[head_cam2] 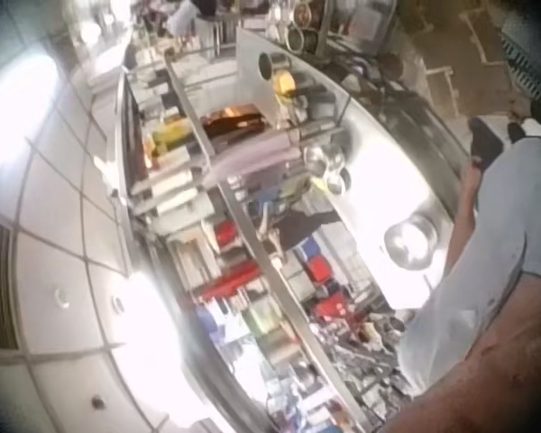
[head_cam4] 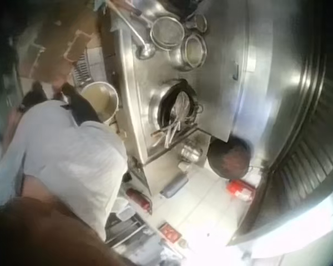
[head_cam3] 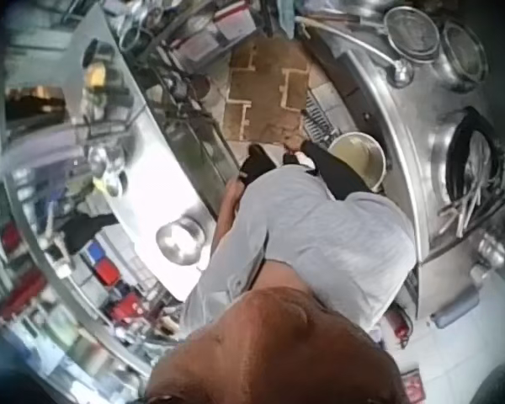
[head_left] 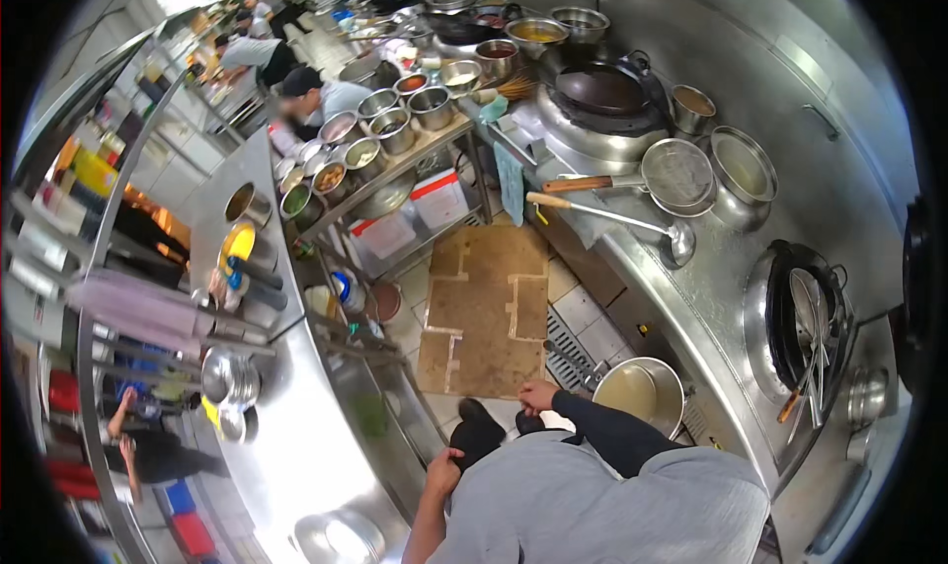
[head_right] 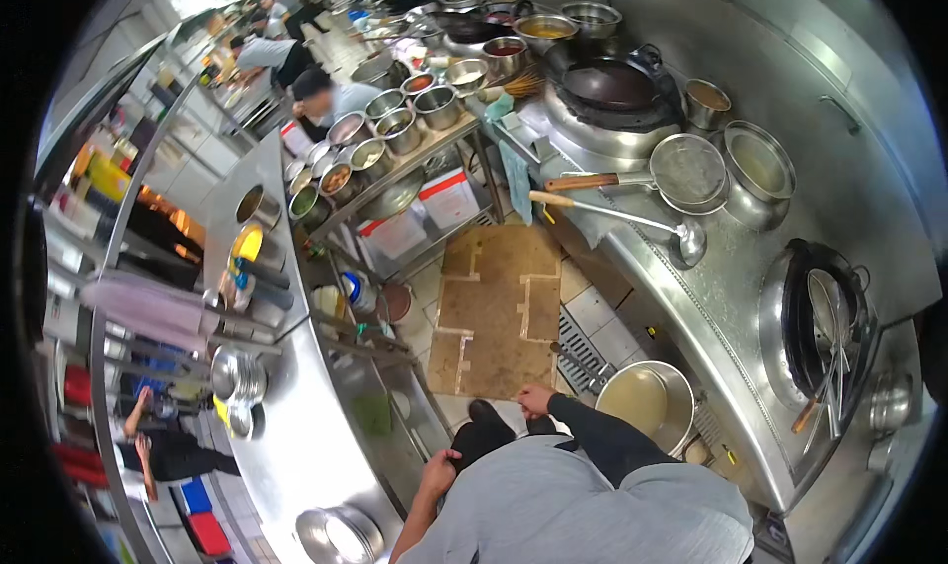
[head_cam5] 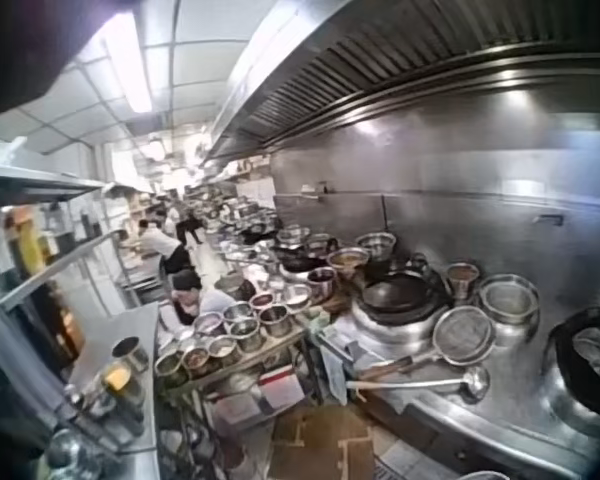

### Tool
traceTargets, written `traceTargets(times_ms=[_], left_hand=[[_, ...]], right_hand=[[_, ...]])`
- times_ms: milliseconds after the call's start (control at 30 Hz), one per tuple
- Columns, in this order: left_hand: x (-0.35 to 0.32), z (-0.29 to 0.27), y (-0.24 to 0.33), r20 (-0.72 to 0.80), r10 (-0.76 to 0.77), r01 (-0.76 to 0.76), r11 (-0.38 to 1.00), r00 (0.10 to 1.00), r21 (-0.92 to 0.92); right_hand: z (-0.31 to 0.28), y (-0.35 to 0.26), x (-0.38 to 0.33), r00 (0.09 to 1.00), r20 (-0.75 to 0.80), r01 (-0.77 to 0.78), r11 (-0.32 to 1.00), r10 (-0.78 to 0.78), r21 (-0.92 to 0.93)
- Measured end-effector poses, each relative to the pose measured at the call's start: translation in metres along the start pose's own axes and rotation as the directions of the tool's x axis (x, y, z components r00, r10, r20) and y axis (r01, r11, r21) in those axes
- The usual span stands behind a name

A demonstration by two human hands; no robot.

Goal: The person scoops liquid with a ladle, wipes the handles of skimmers with a cloth, strains oil from a wok using a skimmer, and holds the edge of the wok.

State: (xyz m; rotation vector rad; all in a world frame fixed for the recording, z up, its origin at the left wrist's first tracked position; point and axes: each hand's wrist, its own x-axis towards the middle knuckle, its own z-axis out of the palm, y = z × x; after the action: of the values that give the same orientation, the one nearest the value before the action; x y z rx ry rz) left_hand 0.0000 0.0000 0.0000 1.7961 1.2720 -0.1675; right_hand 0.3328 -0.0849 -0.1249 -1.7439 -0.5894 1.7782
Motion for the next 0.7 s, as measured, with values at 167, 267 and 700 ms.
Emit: traceTargets(times_ms=[167, 267, 700], left_hand=[[0.15, -0.079, 0.029, 0.13, 0.102, -0.115, 0.989, 0.986, 0.097], [0.225, -0.126, 0.031, 0.053, 0.172, -0.174, 0.984, 0.984, 0.033], [0.464, -0.304, 0.116, 0.442, 0.234, -0.396, 0.861, 0.866, 0.32]], right_hand=[[-0.049, -0.035, 0.095, 0.987, -0.159, -0.065, 0.976, 0.031, -0.21], [-0.073, -0.054, 0.096, 0.927, -0.368, -0.142, 0.849, -0.065, -0.508], [-0.141, -0.193, 0.08, 0.694, -0.601, 0.082, 0.785, 0.398, 0.615]])
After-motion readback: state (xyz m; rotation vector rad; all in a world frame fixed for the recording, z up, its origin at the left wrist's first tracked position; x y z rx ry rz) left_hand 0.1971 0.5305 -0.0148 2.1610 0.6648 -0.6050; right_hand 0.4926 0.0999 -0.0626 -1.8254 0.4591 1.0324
